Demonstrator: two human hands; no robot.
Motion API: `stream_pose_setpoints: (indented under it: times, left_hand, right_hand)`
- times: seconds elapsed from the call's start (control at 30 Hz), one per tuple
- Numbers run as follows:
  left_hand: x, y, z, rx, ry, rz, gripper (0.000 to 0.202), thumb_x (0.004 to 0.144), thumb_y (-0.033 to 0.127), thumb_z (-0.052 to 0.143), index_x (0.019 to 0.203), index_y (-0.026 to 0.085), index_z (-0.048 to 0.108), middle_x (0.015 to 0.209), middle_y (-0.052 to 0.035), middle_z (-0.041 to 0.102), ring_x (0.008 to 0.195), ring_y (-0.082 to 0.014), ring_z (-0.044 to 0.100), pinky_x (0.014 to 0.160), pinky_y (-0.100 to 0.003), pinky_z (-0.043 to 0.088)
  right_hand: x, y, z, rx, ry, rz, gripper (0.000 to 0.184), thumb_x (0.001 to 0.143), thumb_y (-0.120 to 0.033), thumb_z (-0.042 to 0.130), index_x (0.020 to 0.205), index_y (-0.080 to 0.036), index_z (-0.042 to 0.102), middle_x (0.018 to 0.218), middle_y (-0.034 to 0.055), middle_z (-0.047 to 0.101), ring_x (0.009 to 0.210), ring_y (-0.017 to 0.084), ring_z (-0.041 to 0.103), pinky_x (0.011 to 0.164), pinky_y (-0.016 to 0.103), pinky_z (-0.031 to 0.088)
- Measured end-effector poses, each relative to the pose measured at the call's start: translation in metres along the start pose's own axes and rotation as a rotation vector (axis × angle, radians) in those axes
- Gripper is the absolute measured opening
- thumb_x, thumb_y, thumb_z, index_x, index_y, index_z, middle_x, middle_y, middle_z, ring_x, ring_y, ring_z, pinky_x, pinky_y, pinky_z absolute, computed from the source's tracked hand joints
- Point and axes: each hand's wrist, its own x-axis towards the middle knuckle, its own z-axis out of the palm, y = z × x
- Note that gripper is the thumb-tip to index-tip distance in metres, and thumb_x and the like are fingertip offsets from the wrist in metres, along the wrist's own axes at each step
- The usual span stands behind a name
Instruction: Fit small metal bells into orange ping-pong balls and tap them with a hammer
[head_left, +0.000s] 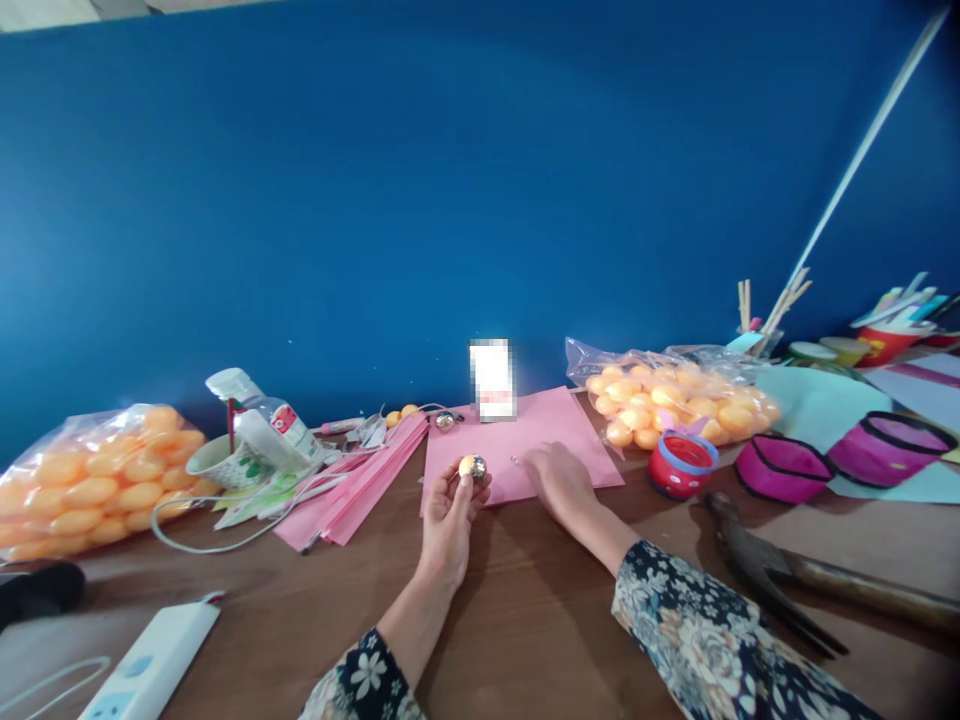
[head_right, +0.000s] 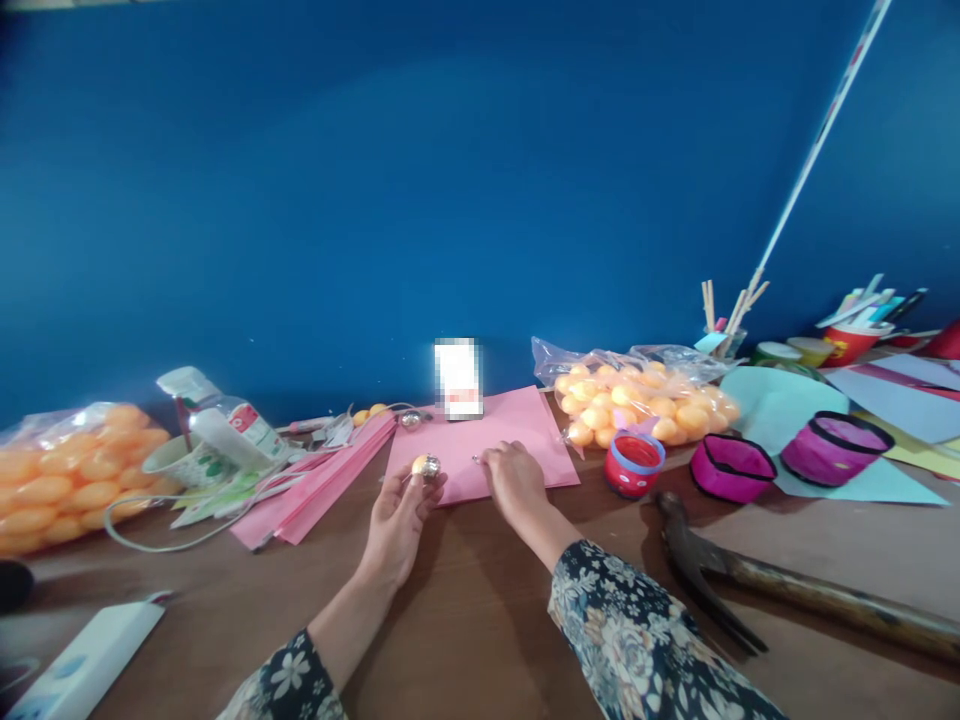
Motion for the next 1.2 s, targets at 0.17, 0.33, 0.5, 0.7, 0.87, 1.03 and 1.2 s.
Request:
stream_pose_setpoints:
  times: [0.17, 0.33, 0.5, 0.7, 0.87, 1.03, 1.2]
  left_hand:
    - [0.001, -0.006, -0.005, 0.01, -0.016, 0.015, 0.053, 0.071, 0.031, 0.065, 0.12, 0.023, 0.047, 0.112, -0.008, 0.059, 0.093, -0.0178, 0.061, 0.086, -0.035, 0.045]
    - [0.003, -0.009, -0.007, 0.096, -0.035, 0.045, 0.052, 0.067, 0.026, 0.068, 0.116, 0.019, 0.053, 0.112, -0.0088, 0.061, 0.102, -0.0189, 0.057, 0.092, -0.033, 0.041]
    - [0.0, -0.003, -0.003, 0.161, -0.068, 0.032, 0.054, 0.066, 0.025, 0.069, 0.117, 0.022, 0.052, 0.114, -0.0077, 0.06, 0.102, -0.0189, 0.057, 0.087, -0.029, 0.044]
    - [-0.006, 0.004, 0.002, 0.174, -0.079, -0.038, 0.06, 0.062, 0.026, 0.071, 0.119, 0.024, 0.051, 0.118, -0.008, 0.058, 0.101, -0.0217, 0.058, 0.083, -0.032, 0.048]
    - [-0.005, 0.004, 0.002, 0.161, -0.071, -0.005, 0.055, 0.062, 0.027, 0.071, 0.114, 0.019, 0.055, 0.107, -0.0092, 0.063, 0.096, -0.0209, 0.06, 0.087, -0.034, 0.046]
    - [-0.003, -0.001, -0.001, 0.059, -0.055, -0.005, 0.044, 0.071, 0.034, 0.063, 0.112, 0.018, 0.057, 0.105, -0.0091, 0.064, 0.094, -0.0192, 0.061, 0.086, -0.034, 0.046]
    - [-0.001, -0.003, -0.004, 0.065, -0.068, -0.003, 0.045, 0.071, 0.031, 0.064, 0.113, 0.019, 0.055, 0.105, -0.0086, 0.064, 0.095, -0.0181, 0.061, 0.087, -0.031, 0.045]
  right_hand:
    - [-0.003, 0.0, -0.003, 0.051, 0.055, 0.016, 0.019, 0.081, -0.02, 0.046, 0.075, -0.019, 0.063, 0.073, 0.0043, 0.066, 0.069, 0.017, 0.057, 0.062, 0.025, 0.038]
    - [-0.006, -0.005, -0.005, 0.372, 0.158, 0.108, 0.015, 0.079, -0.025, 0.049, 0.073, -0.018, 0.06, 0.068, 0.0041, 0.067, 0.059, 0.016, 0.06, 0.057, 0.024, 0.043]
    - [-0.01, -0.017, -0.008, 0.724, 0.154, 0.118, 0.014, 0.08, -0.027, 0.049, 0.077, -0.018, 0.059, 0.079, 0.0042, 0.067, 0.072, 0.016, 0.062, 0.062, 0.024, 0.047]
    - [-0.017, -0.032, -0.011, 0.866, 0.143, 0.093, 0.019, 0.084, -0.031, 0.045, 0.078, -0.018, 0.058, 0.074, 0.0023, 0.065, 0.067, 0.015, 0.059, 0.063, 0.024, 0.046]
    - [-0.019, -0.035, -0.012, 0.875, 0.133, 0.085, 0.018, 0.085, -0.031, 0.045, 0.077, -0.018, 0.055, 0.07, 0.0019, 0.061, 0.066, 0.015, 0.058, 0.064, 0.025, 0.046]
    - [-0.019, -0.034, -0.013, 0.943, 0.119, 0.119, 0.016, 0.084, -0.032, 0.047, 0.081, -0.019, 0.055, 0.07, 0.0004, 0.06, 0.062, 0.013, 0.057, 0.061, 0.023, 0.046]
    - [-0.021, -0.037, -0.017, 0.992, 0.045, 0.124, 0.023, 0.081, -0.038, 0.051, 0.074, -0.017, 0.058, 0.065, 0.0001, 0.062, 0.056, 0.013, 0.056, 0.055, 0.022, 0.046]
